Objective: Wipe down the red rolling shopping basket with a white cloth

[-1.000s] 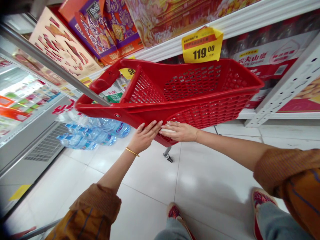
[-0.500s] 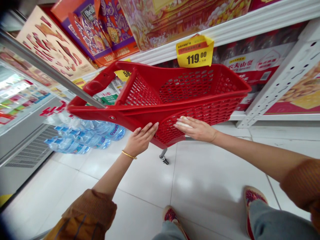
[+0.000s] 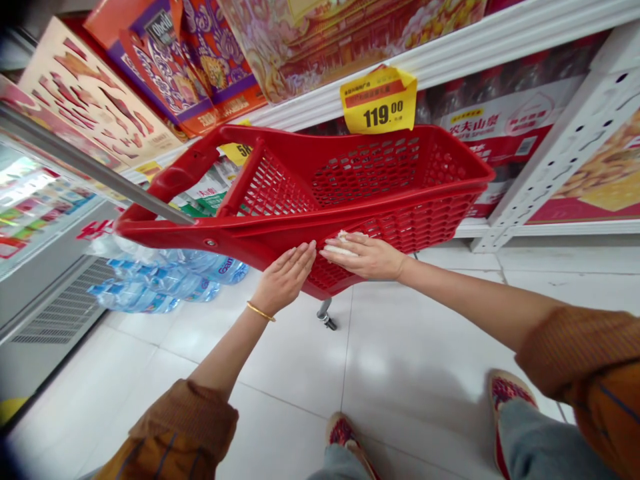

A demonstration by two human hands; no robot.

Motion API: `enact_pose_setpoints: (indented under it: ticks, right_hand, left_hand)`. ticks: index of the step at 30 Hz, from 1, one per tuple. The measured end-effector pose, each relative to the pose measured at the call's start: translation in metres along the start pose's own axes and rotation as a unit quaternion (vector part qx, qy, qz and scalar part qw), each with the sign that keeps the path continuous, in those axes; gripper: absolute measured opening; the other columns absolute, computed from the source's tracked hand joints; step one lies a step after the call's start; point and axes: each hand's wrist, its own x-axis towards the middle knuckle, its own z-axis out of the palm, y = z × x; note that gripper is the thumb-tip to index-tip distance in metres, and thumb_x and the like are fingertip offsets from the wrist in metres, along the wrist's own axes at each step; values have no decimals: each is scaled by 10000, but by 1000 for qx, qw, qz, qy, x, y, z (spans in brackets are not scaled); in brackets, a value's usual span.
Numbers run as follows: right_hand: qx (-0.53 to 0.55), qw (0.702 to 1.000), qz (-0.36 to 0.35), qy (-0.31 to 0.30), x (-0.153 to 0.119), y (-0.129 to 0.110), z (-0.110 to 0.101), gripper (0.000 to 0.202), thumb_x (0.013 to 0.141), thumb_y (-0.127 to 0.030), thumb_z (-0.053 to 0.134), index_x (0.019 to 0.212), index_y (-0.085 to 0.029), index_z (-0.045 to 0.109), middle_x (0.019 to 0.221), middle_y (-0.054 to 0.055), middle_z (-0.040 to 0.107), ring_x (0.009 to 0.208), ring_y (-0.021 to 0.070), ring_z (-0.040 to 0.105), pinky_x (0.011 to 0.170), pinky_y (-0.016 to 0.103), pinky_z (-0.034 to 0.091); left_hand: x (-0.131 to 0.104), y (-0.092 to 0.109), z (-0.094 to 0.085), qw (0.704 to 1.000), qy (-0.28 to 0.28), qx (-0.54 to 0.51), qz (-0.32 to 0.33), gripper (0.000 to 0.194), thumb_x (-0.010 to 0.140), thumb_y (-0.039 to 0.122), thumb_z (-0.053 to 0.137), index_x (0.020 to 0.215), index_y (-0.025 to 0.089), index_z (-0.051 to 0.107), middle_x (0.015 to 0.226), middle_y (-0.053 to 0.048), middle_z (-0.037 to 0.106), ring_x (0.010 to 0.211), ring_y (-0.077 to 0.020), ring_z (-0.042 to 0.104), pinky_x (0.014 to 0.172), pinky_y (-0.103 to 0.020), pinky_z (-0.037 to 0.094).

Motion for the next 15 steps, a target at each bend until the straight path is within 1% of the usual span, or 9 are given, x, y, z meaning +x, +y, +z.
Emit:
enact_pose_setpoints:
  ticks: [4, 7, 11, 15]
  right_hand:
    - [51, 999, 16, -8, -6, 4, -8, 553, 932, -114, 451, 1467, -210, 351, 1386, -26, 553, 1331, 112, 451, 1194, 277, 249]
    - [77, 997, 21, -16, -8, 7, -13, 597, 923, -89, 444, 1489, -219, 304, 1390, -32, 548, 1332, 110, 450, 1191, 271, 258]
    - [101, 994, 38, -26, -14, 12, -20, 632, 921, -79, 445, 1506, -225, 254, 1394, -15, 546, 1322, 116, 464, 1184, 279, 283]
    - [92, 994, 53, -38, -24, 18, -29, 630, 934, -93, 467, 1505, -247, 249, 1389, -20, 550, 1326, 132, 462, 1191, 296, 281]
  left_hand:
    - [-1, 0, 1, 1000, 3, 18, 4, 550, 931, 96, 368, 1469, 15, 290, 1542, -110, 267, 1463, -197, 159, 1239, -330, 149]
    - [-1, 0, 1, 1000, 4, 15, 0, 541, 932, 99, 370, 1464, 27, 310, 1545, -105, 269, 1462, -196, 171, 1238, -336, 158]
    - [0, 1, -1, 1000, -3, 1, -5, 530, 937, 113, 367, 1466, 84, 337, 1538, -76, 301, 1455, -205, 215, 1230, -367, 196]
    - [3, 4, -3, 1000, 9, 15, -15, 531, 938, 128, 376, 1468, 139, 350, 1533, -21, 312, 1462, -171, 195, 1240, -363, 133]
